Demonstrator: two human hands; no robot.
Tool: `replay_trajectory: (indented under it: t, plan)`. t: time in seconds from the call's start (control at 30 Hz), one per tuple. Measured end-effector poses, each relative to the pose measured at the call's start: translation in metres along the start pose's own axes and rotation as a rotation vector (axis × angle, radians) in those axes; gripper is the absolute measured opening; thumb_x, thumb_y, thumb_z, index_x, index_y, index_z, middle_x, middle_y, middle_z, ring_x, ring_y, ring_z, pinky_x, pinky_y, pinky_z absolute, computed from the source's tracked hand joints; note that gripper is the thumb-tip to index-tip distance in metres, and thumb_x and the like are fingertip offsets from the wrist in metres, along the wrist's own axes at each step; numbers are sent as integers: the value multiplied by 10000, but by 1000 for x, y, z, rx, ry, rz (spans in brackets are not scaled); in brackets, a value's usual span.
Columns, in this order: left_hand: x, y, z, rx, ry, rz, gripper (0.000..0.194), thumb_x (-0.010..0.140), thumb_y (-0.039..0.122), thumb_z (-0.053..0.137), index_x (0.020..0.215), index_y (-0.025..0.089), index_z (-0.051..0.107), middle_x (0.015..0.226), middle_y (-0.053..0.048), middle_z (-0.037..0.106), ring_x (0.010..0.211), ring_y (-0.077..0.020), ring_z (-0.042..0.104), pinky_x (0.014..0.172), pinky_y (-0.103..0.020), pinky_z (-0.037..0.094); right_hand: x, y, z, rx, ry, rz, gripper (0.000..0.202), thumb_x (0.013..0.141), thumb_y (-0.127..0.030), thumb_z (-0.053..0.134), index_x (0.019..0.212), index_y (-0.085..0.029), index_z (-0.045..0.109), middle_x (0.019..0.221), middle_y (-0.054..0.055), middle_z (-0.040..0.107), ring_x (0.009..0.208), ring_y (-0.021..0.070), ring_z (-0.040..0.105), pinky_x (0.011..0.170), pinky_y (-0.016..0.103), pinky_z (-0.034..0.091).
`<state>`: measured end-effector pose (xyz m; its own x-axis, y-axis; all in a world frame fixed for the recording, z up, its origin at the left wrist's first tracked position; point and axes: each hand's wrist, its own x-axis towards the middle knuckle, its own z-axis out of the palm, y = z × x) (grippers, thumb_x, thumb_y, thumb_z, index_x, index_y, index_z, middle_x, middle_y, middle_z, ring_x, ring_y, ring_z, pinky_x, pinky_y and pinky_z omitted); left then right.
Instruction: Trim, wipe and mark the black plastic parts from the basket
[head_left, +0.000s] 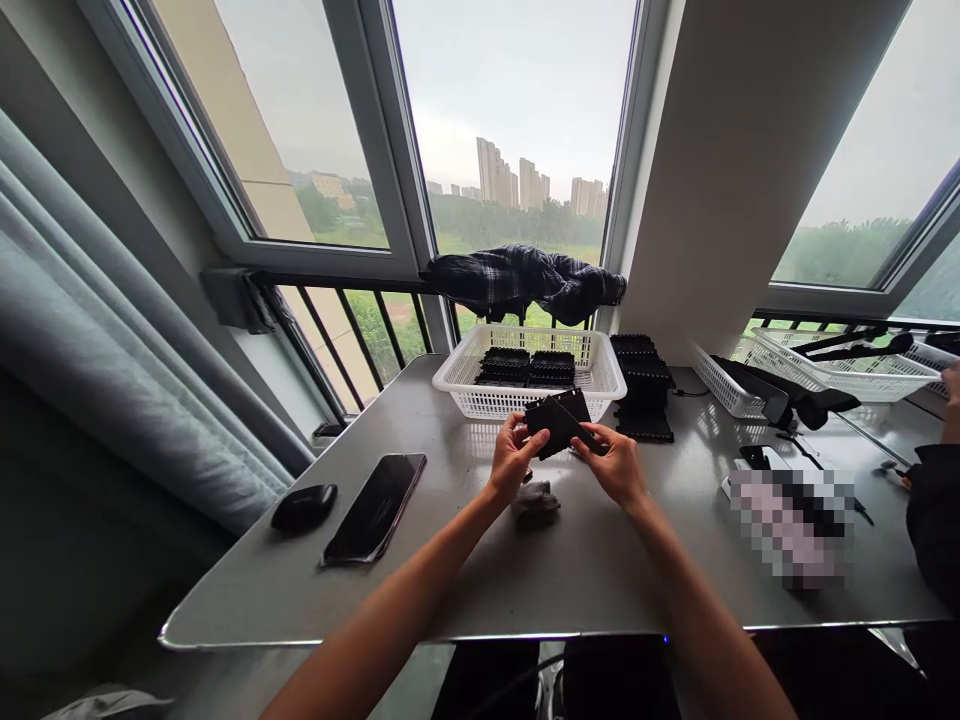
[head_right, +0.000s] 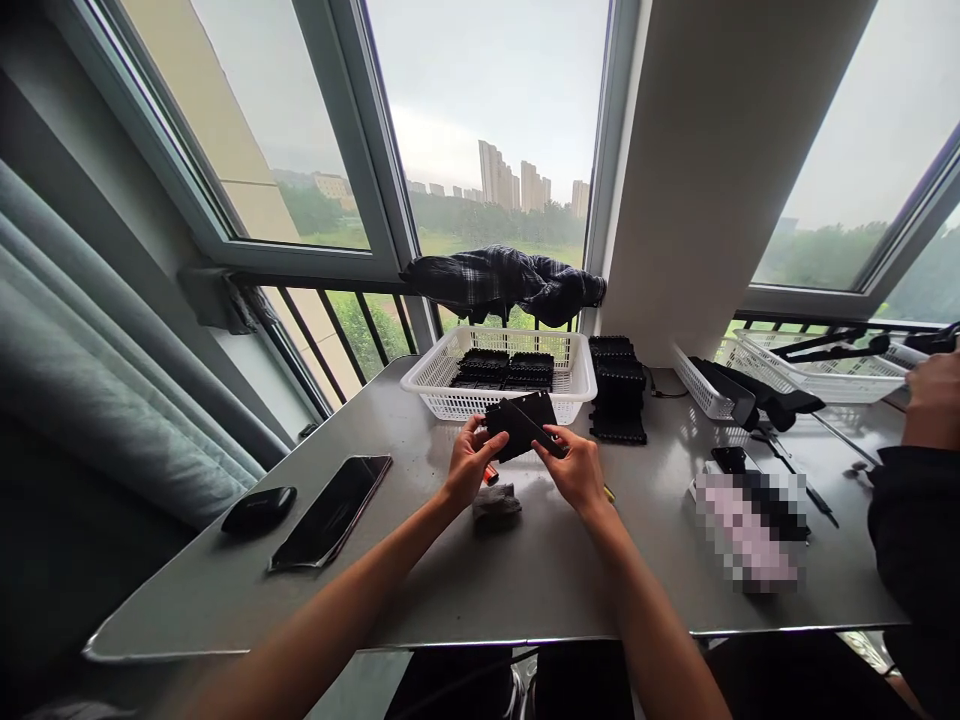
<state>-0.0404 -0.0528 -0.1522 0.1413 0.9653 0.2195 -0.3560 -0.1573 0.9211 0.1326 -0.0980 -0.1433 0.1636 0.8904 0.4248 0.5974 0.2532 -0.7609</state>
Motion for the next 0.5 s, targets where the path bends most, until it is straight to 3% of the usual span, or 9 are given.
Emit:
replay_trajectory:
  t: [0.13,0.3,0.4,0.5]
  plan:
    - [-1,-5,1,20,-69,11,402,611,355,822,771,189,492,740,15,662,654,-144,642,642,-272,514,-2,-6,-3,45,-87,-8,534,809,-557,617,1230,-232,663,1042,90,741,907,262,682,769,345,519]
    - [-5,-10,5,65,-219,3,373,589,353,846,630,177,520,639,20,617,639,-151,625,642,-290,514,-4,-11,-10,161,-191,67,644,774,-579,643,1312,-227,605,989,71,744,630,202,663,520,277,500]
    - [-8,-6,7,228,-293,137,239,656,371,808,676,186,657,810,-49,698,860,-231,671,824,-389,530,-3,-12,-11,260,-240,118,697,742,-597,665,1327,-224,592,926,46,742,481,127,575,440,239,452]
    - [-11,-1,7,438,-293,301,148,675,352,799,712,224,734,1016,-85,715,1013,-278,653,947,-454,488,-2,-12,-10,364,-274,173,722,715,-600,688,1319,-213,599,944,45,730,444,82,506,419,219,427]
